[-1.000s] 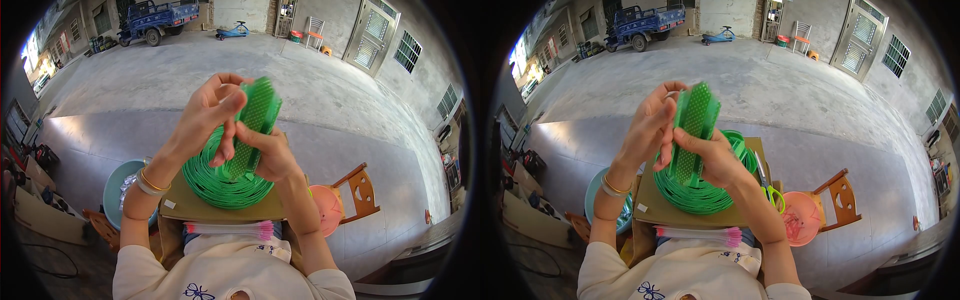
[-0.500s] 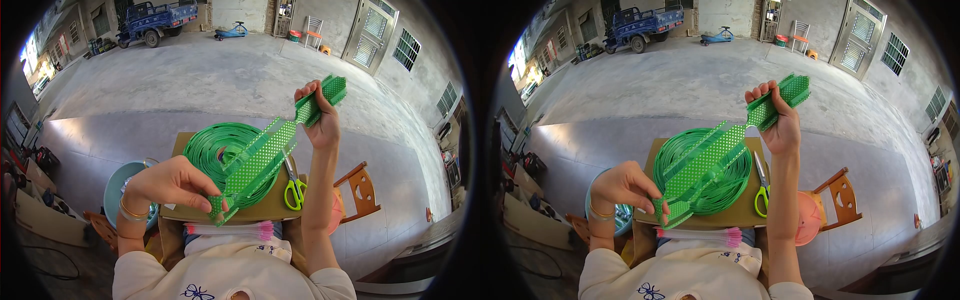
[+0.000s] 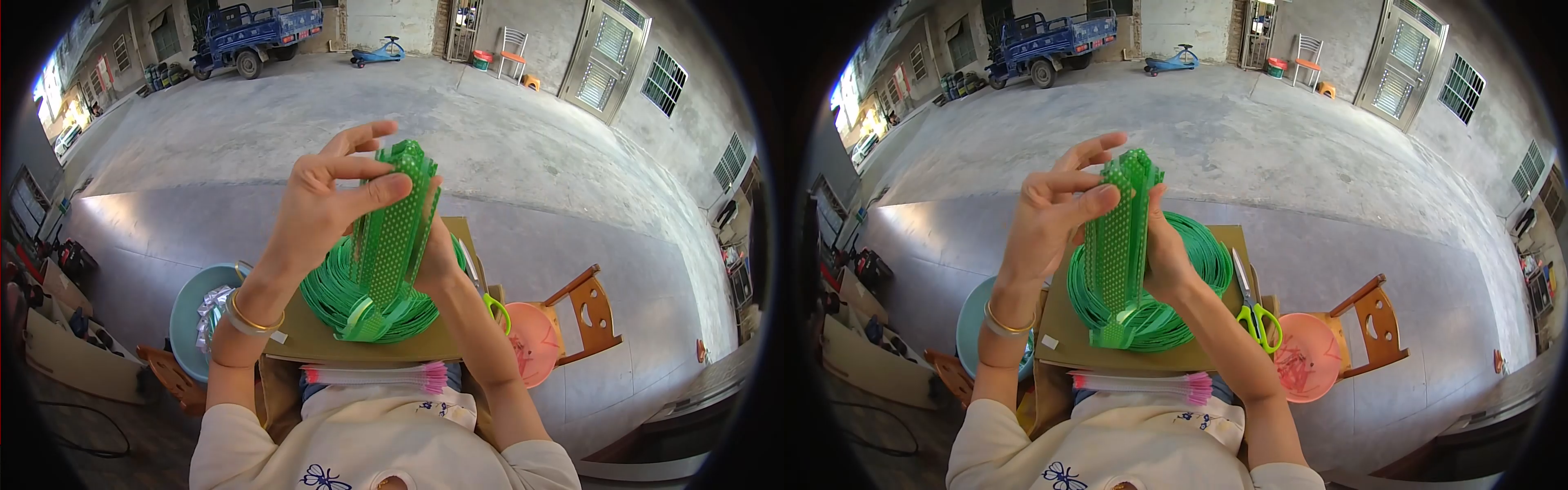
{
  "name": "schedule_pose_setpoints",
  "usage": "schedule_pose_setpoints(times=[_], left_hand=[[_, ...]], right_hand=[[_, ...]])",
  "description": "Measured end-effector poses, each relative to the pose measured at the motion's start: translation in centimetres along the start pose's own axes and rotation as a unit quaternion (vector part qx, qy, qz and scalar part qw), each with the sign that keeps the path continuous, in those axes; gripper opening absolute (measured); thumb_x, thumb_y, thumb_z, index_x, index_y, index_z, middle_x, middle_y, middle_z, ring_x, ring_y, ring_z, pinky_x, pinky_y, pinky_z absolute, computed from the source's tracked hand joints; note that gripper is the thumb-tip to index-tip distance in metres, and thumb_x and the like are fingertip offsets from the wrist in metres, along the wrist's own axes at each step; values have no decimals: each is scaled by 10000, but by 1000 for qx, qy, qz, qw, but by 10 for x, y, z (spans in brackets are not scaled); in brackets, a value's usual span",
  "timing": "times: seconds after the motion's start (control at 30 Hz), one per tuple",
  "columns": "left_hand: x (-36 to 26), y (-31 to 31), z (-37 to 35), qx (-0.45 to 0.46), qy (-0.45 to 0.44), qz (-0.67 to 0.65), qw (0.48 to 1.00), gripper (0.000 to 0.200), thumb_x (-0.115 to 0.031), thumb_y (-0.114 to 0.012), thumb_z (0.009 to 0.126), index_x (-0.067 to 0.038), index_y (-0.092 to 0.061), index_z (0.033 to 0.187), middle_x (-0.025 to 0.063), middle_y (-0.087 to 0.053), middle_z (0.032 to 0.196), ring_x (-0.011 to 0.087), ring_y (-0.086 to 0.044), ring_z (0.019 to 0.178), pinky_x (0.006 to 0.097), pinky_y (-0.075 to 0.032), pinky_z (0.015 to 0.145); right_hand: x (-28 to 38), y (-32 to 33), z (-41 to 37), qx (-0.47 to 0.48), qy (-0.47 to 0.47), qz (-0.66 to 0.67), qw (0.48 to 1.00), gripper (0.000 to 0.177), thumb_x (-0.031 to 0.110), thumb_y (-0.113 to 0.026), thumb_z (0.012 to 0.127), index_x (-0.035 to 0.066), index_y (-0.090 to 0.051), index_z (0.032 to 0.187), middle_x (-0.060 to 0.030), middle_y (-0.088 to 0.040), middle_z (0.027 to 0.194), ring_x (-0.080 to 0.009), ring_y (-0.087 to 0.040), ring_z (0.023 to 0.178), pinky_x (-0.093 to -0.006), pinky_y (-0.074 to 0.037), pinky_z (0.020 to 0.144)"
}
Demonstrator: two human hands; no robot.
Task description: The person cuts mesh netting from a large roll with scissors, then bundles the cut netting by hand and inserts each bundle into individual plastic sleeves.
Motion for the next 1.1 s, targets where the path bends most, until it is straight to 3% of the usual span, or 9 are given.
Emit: schedule_pose_setpoints(times=[0.07,0.17,0.27,0.37,0.5,0.63,0.73,0.93,1.1], left_hand=[[15,5,9,-14,15,1,1000,219,-160,-724,738,24,-687,851,222,-417,1301,190,-554,1028,209,-445,530],[30,9,13,-16,48,-16,999,259,-190,-711,753,51,-678,843,250,-350,1349,180,-617,850,177,-382,354],[38,8,13,-16,45,-52,998,297,-204,-697,769,64,-655,889,246,-356,1342,148,-635,607,177,-340,273],[50,8,8,18,114,-80,990,389,-214,-680,790,44,-579,1064,220,-430,1276,152,-622,595,192,-386,315],[64,-23,-35,54,228,-309,922,517,-197,-653,818,9,-421,1231,153,-577,1061,160,-629,714,227,-486,510],[68,-43,-84,284,333,-199,877,424,-138,-642,821,24,-473,1175,115,-644,877,157,-638,701,271,-505,717],[72,-31,-105,333,368,-116,860,296,-27,-644,772,77,-563,1038,180,-656,804,209,-652,688,300,-528,695],[48,-10,-101,276,334,-200,879,193,-37,-654,781,66,-623,941,143,-660,845,192,-648,765,281,-518,725],[28,5,-89,210,222,-128,944,137,-4,-668,753,59,-650,874,162,-655,865,218,-635,831,291,-522,729]], right_hand=[[-5,-10,-1,115,-2,-15,993,796,707,-268,812,29,-486,1167,-141,-606,875,-186,-609,771,-274,-515,653],[1,-22,-7,143,-5,8,990,771,690,-282,827,21,-500,1142,-136,-600,840,-190,-609,765,-265,-508,637],[-4,-14,-9,133,-29,-90,987,546,510,-397,898,11,-513,1090,-126,-596,807,-201,-615,744,-278,-515,629],[-9,-11,-10,89,-81,-115,986,304,282,-479,916,6,-513,1040,-114,-595,807,-196,-619,739,-282,-515,600],[30,4,-7,20,2,5,1000,162,163,-457,925,29,-490,1009,-79,-568,824,-191,-602,766,-316,-485,686],[78,30,-2,65,118,93,987,106,116,-432,928,45,-464,999,-44,-510,825,-150,-524,741,-320,-442,755],[103,54,-9,74,152,138,976,101,111,-411,936,45,-471,985,-43,-500,819,-143,-491,720,-317,-425,742],[106,87,-19,18,173,97,980,94,114,-413,937,46,-466,975,-44,-494,814,-148,-486,706,-316,-427,718],[85,108,-17,-40,150,94,983,98,122,-418,938,45,-475,957,-55,-506,803,-159,-497,685,-322,-440,677]])
Point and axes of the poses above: each hand's wrist, its own z-axis towards the middle knuckle, its own y-axis out of the back of the hand, x = y × z, the point moved 8 cm from there along z, towards the middle knuckle
